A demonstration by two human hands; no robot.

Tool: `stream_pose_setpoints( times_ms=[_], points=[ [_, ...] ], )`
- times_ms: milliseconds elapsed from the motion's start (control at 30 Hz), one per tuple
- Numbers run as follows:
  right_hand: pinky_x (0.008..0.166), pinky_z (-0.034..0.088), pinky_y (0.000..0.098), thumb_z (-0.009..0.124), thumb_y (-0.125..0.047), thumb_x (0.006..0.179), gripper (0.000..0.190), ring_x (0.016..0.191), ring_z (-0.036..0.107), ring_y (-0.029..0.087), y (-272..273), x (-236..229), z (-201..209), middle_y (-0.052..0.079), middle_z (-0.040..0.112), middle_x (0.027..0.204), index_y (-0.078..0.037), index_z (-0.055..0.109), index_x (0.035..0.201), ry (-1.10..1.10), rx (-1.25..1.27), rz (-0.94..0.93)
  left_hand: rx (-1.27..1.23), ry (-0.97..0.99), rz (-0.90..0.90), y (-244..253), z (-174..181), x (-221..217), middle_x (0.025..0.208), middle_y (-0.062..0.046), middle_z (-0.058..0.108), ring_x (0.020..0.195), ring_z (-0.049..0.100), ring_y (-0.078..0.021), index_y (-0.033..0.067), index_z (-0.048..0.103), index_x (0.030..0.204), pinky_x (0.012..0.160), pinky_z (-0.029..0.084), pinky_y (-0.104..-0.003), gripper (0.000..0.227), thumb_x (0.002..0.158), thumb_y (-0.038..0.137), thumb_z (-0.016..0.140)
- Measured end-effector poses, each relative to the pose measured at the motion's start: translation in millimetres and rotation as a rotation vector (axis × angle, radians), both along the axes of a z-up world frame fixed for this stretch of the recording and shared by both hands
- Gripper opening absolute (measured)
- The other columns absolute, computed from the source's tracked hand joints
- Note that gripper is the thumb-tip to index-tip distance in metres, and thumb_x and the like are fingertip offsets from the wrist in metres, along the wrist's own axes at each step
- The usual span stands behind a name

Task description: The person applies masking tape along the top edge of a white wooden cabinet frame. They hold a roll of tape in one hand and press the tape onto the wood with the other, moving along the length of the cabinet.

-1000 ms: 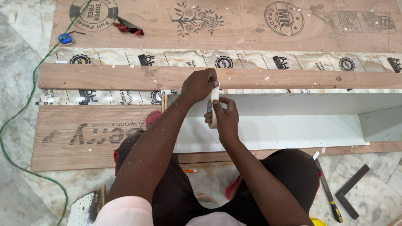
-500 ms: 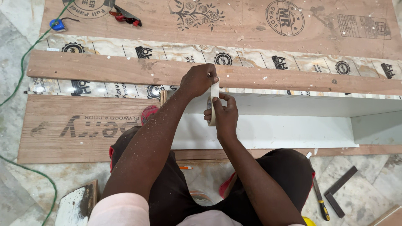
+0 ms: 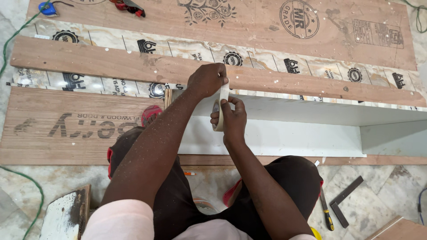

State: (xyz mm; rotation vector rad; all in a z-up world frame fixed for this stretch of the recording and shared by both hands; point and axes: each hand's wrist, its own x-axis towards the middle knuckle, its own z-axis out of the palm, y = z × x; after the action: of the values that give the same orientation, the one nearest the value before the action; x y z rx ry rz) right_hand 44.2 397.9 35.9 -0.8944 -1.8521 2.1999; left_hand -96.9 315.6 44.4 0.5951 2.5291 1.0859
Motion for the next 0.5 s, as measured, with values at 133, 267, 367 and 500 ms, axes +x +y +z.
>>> stream_pose_setpoints(
  times_ms=[133,267,367,500],
  points=[
    [0.047,0.052,0.03,0.061,-0.024,0.1,0.033,0.051,0.064,0.017,1,-2,-9,0.015,0.069,0.071,-0.001,0.053,0.123,0.0,0.006,-0.001,-0.073,-0.039,0.002,4,-7,-5,0.097,-0.001,0.073,0.098,0.07,-0.0225,0.0174,0.07,0.093,0.081,0.053,-0.045,0.018,0.087,0.033,0.076],
    [0.048,0.054,0.0296,0.062,-0.026,0.101,0.031,0.051,0.064,0.017,-3,-7,-22,0.015,0.069,0.071,-0.001,0.055,0.119,0.022,-0.001,-0.054,-0.193,-0.065,-0.108,13,-32,-26,0.099,-0.007,0.075,0.098,0.071,-0.0257,0.0125,0.075,0.094,0.083,0.055,-0.046,0.027,0.085,0.037,0.078],
    [0.047,0.054,0.0298,0.063,-0.027,0.1,0.031,0.05,0.064,0.018,-4,-9,-27,0.014,0.068,0.069,-0.001,0.054,0.114,0.008,0.012,-0.072,-0.314,-0.056,-0.276,21,-56,-49,0.102,-0.015,0.075,0.095,0.073,-0.0314,0.0072,0.077,0.099,0.083,0.059,-0.047,0.035,0.084,0.039,0.076],
    [0.045,0.052,0.0297,0.065,-0.025,0.099,0.029,0.051,0.063,0.017,-3,-15,-31,0.014,0.068,0.071,-0.001,0.053,0.11,0.004,-0.009,-0.117,-0.352,-0.185,-0.405,27,-78,-77,0.101,-0.015,0.076,0.091,0.074,-0.03,0.0064,0.078,0.097,0.082,0.06,-0.047,0.042,0.078,0.044,0.076]
  ],
)
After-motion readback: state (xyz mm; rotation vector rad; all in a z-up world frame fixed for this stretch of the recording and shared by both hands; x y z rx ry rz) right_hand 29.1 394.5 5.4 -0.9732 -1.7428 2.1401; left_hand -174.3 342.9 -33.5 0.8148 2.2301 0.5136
